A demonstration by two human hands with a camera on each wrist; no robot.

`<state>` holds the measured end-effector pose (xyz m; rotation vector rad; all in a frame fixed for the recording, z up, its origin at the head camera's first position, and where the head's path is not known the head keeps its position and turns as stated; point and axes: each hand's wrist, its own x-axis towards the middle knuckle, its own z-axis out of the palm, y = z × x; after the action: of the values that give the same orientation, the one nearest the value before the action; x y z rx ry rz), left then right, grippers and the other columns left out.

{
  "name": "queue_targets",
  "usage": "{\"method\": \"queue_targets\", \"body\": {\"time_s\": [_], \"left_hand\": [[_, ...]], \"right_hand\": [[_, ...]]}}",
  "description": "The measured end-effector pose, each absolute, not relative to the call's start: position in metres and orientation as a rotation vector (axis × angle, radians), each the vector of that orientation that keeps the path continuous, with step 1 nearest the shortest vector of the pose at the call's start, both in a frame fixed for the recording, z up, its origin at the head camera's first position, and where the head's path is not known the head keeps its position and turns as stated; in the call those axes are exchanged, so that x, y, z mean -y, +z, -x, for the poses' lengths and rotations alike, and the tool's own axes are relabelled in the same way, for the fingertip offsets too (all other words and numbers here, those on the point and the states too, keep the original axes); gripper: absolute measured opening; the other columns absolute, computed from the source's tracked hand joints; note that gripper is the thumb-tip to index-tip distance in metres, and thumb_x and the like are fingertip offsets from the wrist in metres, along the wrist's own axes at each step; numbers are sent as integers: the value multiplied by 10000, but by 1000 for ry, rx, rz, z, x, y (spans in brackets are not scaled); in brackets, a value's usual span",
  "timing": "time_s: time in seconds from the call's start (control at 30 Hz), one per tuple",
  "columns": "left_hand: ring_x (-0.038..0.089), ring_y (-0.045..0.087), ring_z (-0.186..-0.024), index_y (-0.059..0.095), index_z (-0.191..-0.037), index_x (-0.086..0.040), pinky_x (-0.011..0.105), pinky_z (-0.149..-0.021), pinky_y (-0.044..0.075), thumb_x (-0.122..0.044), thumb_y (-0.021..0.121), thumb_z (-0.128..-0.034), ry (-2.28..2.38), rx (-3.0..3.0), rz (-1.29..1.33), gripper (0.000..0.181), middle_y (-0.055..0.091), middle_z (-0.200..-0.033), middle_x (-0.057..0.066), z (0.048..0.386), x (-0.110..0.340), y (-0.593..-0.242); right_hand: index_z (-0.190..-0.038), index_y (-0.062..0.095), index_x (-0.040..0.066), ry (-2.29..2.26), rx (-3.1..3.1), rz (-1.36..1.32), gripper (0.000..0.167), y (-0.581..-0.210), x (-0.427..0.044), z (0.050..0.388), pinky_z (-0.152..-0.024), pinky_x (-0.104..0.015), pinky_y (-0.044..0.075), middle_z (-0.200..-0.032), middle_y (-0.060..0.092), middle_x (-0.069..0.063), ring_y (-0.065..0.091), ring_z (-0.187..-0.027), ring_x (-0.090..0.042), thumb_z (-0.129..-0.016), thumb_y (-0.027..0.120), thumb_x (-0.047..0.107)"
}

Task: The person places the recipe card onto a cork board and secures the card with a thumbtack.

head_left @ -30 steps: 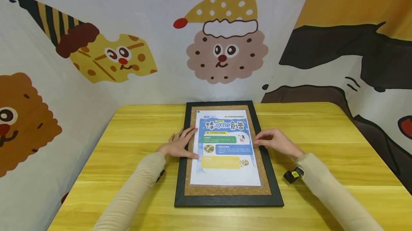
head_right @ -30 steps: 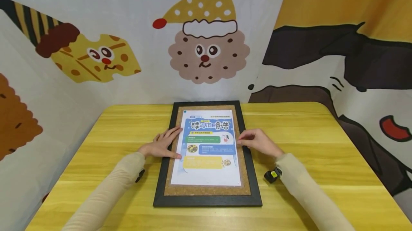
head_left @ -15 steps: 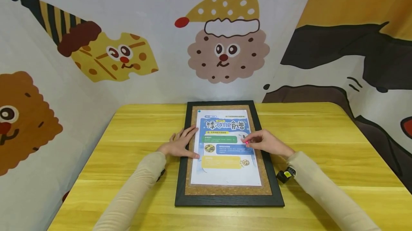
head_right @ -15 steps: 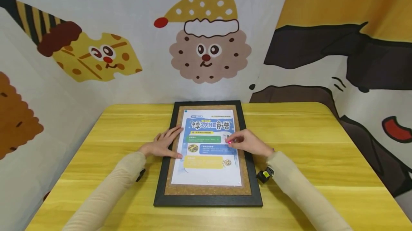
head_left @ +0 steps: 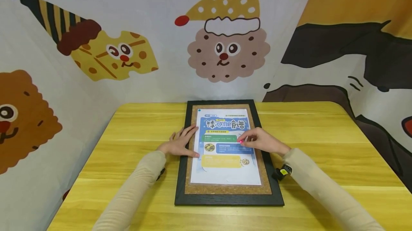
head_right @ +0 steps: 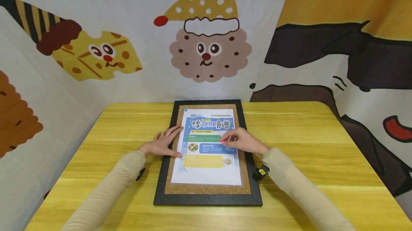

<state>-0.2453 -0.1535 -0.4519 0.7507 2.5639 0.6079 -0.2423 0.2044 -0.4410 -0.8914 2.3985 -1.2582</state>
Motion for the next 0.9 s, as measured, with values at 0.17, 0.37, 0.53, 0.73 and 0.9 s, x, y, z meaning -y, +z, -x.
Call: {"method": "queue_targets", "body": {"time_s": [0.17, 0.37, 0.53, 0.73, 0.9], "left_hand": [[472, 40, -1411, 39, -1574, -172, 686, -1049, 30, -564, 699, -808, 602, -2563, -739, 1085, -62, -1614, 48, 245, 153, -451], [473, 33, -1411, 32, -1574, -175, 684, -1051, 29, -558, 699, -812, 605, -2556, -742, 1082, -67, -1613, 50, 246, 153, -452], [474, 38, -1410, 33, -1574, -179, 682, -1052, 28, -563, 697, -811, 602, -2559, -746, 1082, -69, -1613, 48, 247, 153, -453], [478, 33, -1409, 34, -1574, -174, 681, -1052, 24, -567, 697, -809, 605, -2556, -745, 1085, -68, -1613, 51, 247, 153, -453], [469, 30, -1413, 28, -1574, -178, 681, -1054, 23, -563, 692, -818, 598, -2559, -756, 1077, -70, -1613, 50, 247, 154, -453]], "right_hand": [[-1072, 738, 25, -1249, -2366, 964, 186, -441, -196, 243, -683, -270, 456, -1038, 698, -98, 564, -792, -191, -916, 677, 108], [-1070, 734, 15, -1256, -2332, 1001, 183, -443, -185, 240, -744, -295, 495, -1048, 702, -79, 599, -826, -163, -906, 678, 76], [-1049, 743, 47, -1270, -2324, 967, 165, -447, -175, 240, -734, -284, 493, -1031, 706, -38, 601, -804, -155, -897, 698, 93], [-1047, 750, 51, -1293, -2282, 1004, 158, -450, -161, 239, -712, -292, 495, -1023, 713, -42, 610, -794, -176, -908, 687, 92], [-1042, 754, 34, -1288, -2257, 1062, 165, -450, -149, 236, -708, -305, 519, -1009, 704, -43, 615, -807, -175, -894, 700, 83]]}}
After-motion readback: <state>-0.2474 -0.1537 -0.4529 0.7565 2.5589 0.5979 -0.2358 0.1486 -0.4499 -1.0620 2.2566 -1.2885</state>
